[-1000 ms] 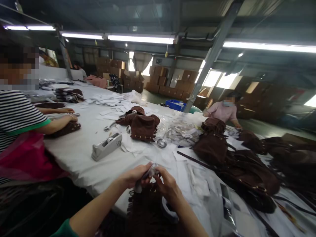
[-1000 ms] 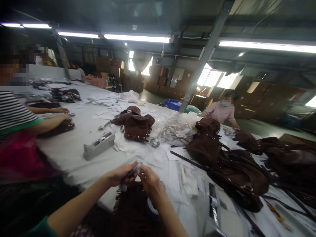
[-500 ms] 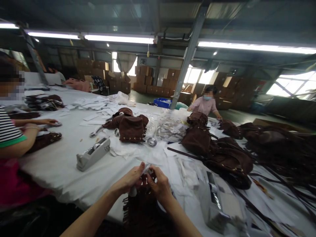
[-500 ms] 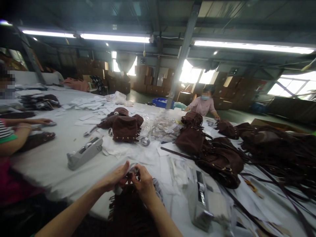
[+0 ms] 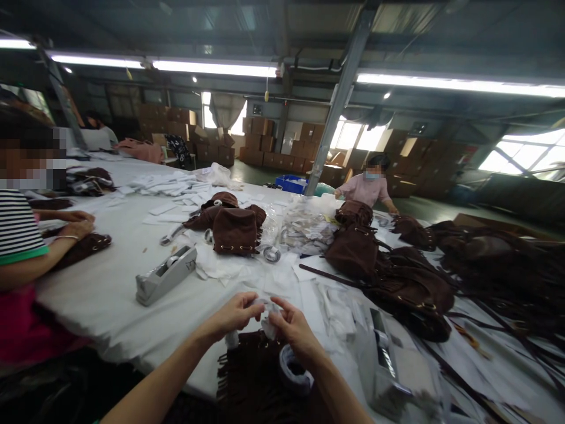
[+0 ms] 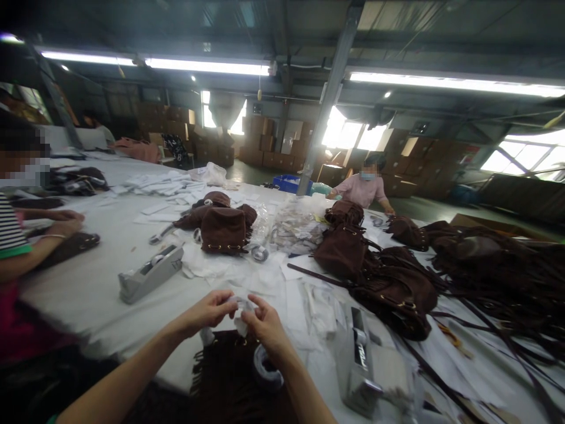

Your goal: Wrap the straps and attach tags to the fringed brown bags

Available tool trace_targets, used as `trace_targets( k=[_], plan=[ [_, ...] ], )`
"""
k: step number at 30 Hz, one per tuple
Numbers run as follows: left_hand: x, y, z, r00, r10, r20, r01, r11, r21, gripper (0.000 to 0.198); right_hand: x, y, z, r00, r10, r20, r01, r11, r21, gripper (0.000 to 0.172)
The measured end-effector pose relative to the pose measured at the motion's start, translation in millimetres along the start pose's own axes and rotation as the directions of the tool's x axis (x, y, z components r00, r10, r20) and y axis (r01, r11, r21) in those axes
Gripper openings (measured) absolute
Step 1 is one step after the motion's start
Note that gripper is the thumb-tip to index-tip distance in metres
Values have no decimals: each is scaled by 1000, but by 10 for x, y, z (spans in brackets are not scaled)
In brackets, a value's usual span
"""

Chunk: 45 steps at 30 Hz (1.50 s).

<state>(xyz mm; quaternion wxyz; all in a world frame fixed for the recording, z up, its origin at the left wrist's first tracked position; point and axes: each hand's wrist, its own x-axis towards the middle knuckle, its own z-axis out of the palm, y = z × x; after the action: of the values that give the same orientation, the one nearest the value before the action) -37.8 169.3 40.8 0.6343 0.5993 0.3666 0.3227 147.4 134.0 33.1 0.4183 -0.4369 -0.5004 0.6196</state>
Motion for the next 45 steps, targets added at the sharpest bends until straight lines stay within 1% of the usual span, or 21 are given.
trace_targets(
  k=[2, 3, 4, 6, 8, 10, 11, 12, 14, 17, 19, 21, 25, 27, 28, 31, 33, 35, 39, 43, 45],
  plan=[
    [-17, 3, -5, 1000, -8, 15, 8, 1000, 18, 37, 5, -30, -38, 998, -60, 31, 66, 955, -288, 32],
    [-23, -4, -11, 999, -20, 25, 20, 1000, -1, 38, 3, -59, -71, 991, -127, 31, 128, 884, -451, 23],
    [-27, -15, -15, 998, -36, 43, 37, 999, -29, 38, 0, -95, -113, 976, -213, 44, 195, 769, -609, 19],
    [-31, -47, -18, 995, -69, 72, 74, 995, -70, 39, -7, -172, -213, 924, -361, 124, 288, 448, -847, 28],
    [-27, -76, -6, 993, -93, 75, 99, 991, -86, 42, -6, -229, -309, 894, -392, 217, 294, 147, -945, 33],
    [-10, -87, 19, 992, -103, 76, 110, 990, -92, 44, 5, -242, -373, 898, -376, 229, 234, -35, -972, 29],
    [4, -87, 34, 992, -100, 75, 107, 990, -94, 45, 14, -232, -389, 904, -373, 209, 197, -71, -978, 27],
    [22, -82, 47, 993, -92, 73, 99, 991, -95, 45, 24, -213, -396, 912, -372, 174, 159, -69, -985, 25],
    [66, -68, 67, 996, -73, 43, 76, 993, -89, 45, 41, -164, -387, 930, -357, 84, 92, 6, -996, 24],
    [134, -50, 71, 996, -79, -48, 77, 996, -46, 44, 49, -120, -354, 945, -322, 65, 114, 139, -984, 16],
    [164, -43, 70, 991, -101, -86, 101, 995, 0, 45, 46, -132, -336, 935, -343, 93, 177, 220, -959, 35],
    [180, -36, 82, 990, -118, -72, 121, 992, 29, 46, 52, -167, -318, 933, -347, 96, 205, 291, -935, 53],
    [201, -4, 128, 995, -101, -2, 101, 995, 15, 47, 120, -252, -278, 951, -279, 134, 220, 302, -928, 32],
    [218, 23, 127, 997, -70, 38, 70, 997, 12, 46, 171, -290, -266, 936, -334, 107, 222, 329, -918, 29],
    [229, 40, 116, 997, -51, 60, 50, 999, 23, 45, 197, -306, -263, 926, -369, 81, 228, 376, -898, 29],
    [263, 105, 43, 993, 28, 114, -42, 992, 123, 43, 263, -333, -256, 930, -365, -36, 215, 623, -752, 27],
    [283, 143, -21, 988, 69, 140, -98, 972, 215, 42, 298, -319, -248, 954, -272, -123, 145, 781, -608, 26],
    [304, 149, -80, 982, 95, 162, -139, 948, 288, 42, 327, -277, -232, 962, -188, -196, 75, 876, -476, 27],
    [353, 19, -163, 981, 66, 183, -129, 926, 356, 46, 368, -160, -164, 928, -133, -347, 24, 953, -302, 32],
    [386, -162, -189, 973, -95, 211, 18, 940, 342, 56, 393, -43, -51, 881, -147, -450, 86, 984, -153, 32],
    [394, -210, -173, 969, -94, 229, 26, 960, 280, 58, 405, 25, 11, 856, -154, -493, 134, 988, -77, 31]
  ],
)
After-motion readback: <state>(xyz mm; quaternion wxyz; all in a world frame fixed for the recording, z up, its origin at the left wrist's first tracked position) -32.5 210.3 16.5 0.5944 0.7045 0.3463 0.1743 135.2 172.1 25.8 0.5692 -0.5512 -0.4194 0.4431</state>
